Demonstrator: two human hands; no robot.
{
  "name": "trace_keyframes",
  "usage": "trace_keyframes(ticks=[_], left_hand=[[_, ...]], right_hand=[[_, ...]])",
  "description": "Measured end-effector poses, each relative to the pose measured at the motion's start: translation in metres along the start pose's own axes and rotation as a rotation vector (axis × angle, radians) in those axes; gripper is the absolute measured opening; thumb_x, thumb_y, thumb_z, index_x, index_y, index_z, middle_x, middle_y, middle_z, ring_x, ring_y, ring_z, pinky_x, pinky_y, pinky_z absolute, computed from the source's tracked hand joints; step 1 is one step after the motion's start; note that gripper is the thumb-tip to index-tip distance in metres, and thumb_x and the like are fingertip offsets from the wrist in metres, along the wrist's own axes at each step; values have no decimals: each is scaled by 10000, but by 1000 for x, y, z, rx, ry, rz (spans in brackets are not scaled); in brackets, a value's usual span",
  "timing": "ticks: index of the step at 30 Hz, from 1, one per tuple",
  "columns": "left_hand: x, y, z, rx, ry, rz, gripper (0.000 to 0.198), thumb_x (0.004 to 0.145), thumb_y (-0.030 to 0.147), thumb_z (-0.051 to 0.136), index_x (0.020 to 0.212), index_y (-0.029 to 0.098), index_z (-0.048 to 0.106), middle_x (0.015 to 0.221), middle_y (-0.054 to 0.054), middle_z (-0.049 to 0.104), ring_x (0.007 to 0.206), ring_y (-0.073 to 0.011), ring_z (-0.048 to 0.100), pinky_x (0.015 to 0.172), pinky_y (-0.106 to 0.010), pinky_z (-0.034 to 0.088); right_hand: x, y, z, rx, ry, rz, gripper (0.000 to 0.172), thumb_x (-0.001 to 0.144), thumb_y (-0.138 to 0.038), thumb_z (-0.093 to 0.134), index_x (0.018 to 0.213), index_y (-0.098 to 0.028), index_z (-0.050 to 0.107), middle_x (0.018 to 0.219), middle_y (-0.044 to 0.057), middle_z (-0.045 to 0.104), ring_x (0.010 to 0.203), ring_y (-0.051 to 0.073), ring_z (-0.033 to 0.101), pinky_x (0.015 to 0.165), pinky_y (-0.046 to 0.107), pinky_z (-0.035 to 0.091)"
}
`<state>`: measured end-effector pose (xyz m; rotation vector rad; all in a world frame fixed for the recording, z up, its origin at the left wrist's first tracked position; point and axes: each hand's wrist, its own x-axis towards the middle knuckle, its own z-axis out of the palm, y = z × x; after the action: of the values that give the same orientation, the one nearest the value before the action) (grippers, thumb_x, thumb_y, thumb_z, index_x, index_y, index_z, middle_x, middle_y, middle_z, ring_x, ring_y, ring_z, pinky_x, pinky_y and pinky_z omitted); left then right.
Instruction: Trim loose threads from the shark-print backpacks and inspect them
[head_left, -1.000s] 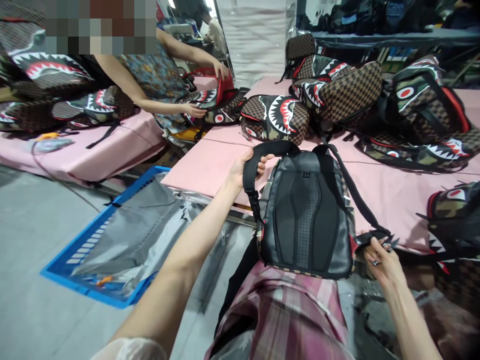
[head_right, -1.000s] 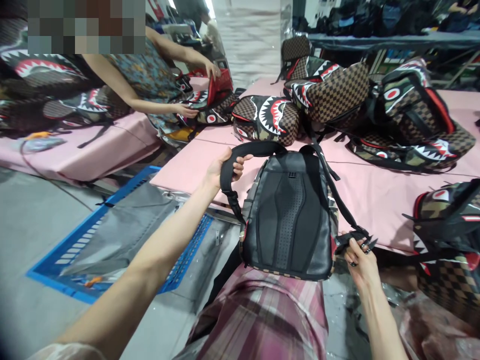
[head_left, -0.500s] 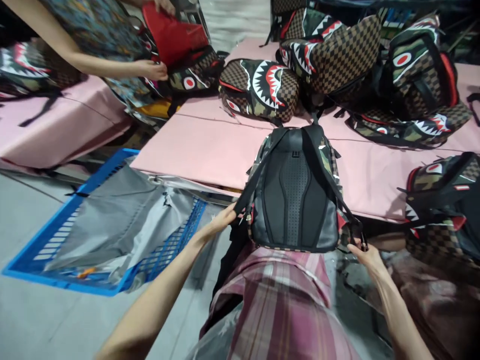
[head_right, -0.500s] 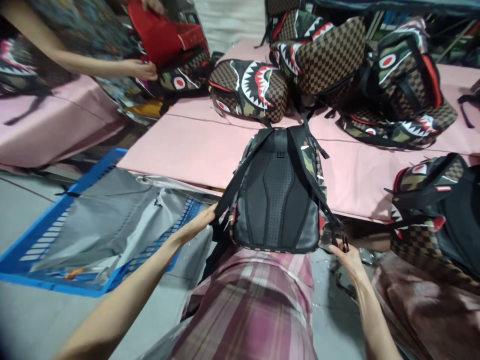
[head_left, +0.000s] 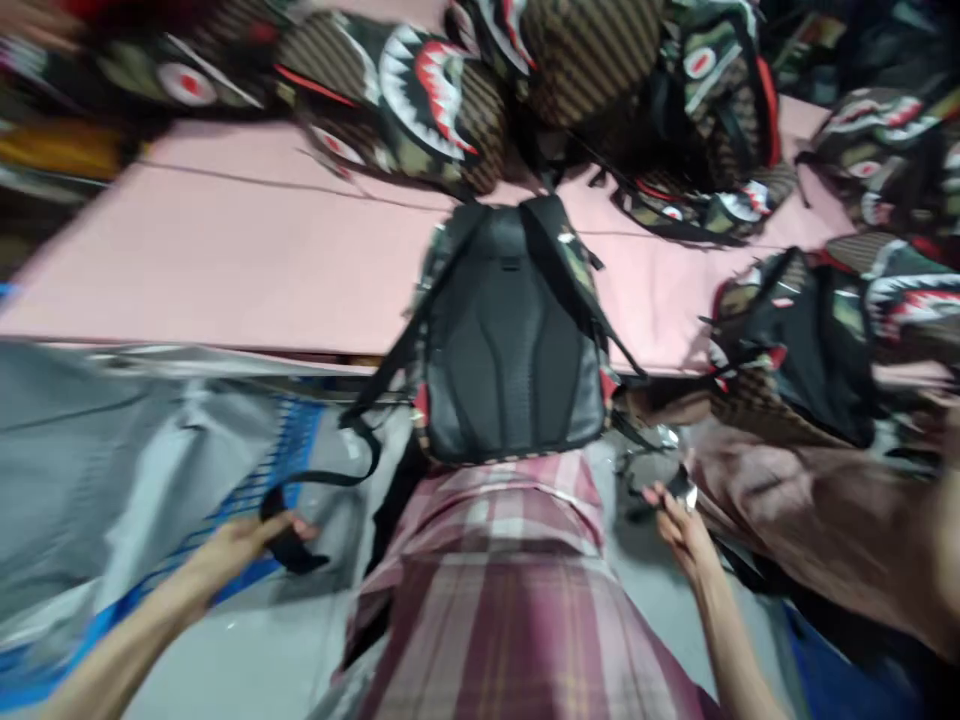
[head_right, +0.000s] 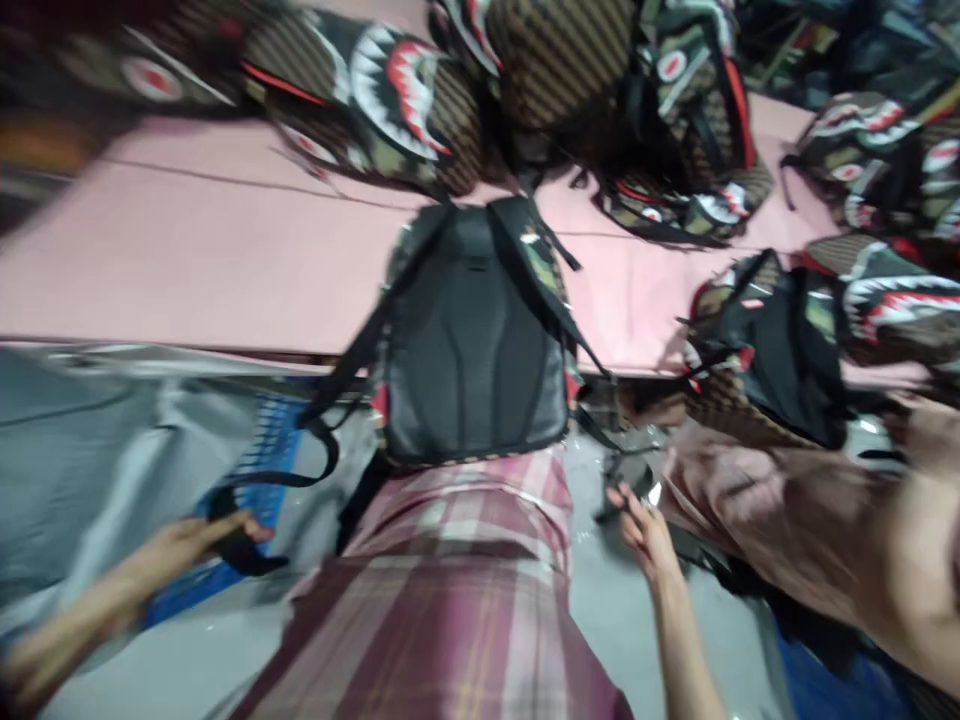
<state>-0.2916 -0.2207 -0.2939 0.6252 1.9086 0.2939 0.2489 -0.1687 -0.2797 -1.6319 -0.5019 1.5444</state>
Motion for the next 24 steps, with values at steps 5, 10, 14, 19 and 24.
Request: trace_keyframes(ticks=[5, 10, 14, 19, 24], left_hand=[[-59, 139, 77, -888, -133, 4, 224, 844, 322, 448, 743, 301, 647, 836, 56, 720, 1015, -149, 617, 744, -222, 562], [-83, 190, 112, -1166, -201, -81, 321, 925, 168, 307, 1044, 213, 602, 901, -28, 708, 927, -126, 656, 670, -166, 580], [-74, 185, 112, -1286, -229, -63, 313, 938, 150, 292, 1091, 183, 564, 937, -45, 695, 805, -123, 682, 668, -200, 587], [-72, 188, 112, -1324, -290, -69, 276, 935, 148, 311, 1036, 140, 568, 949, -68, 685, 801, -122, 677, 699, -203, 574], [-61, 167, 102, -1215, -280, 6, 222, 885, 140, 386, 905, 153, 607, 849, -44, 678, 731, -113, 661, 681, -215, 553]], right_hand=[[-15, -61, 64, 452, -175, -21, 214, 755, -198, 561, 959, -250, 601, 1100, 1, 643, 431, -3, 369, 384, 87, 353], [-28, -84, 91, 508, -248, 70, 252, 794, -142, 510, 1012, -237, 594, 919, -14, 672, 441, 8, 427, 395, 88, 397], [-24, -79, 89, 578, -235, 120, 245, 803, -117, 504, 991, -238, 603, 800, -30, 655, 434, 4, 419, 396, 67, 388], [-15, -73, 91, 484, -235, 80, 216, 789, -167, 541, 972, -256, 612, 768, -19, 642, 430, 26, 397, 384, 96, 386], [-9, -52, 72, 276, -239, -3, 150, 746, -280, 607, 885, -226, 621, 774, 7, 650, 410, 23, 329, 387, 126, 334]])
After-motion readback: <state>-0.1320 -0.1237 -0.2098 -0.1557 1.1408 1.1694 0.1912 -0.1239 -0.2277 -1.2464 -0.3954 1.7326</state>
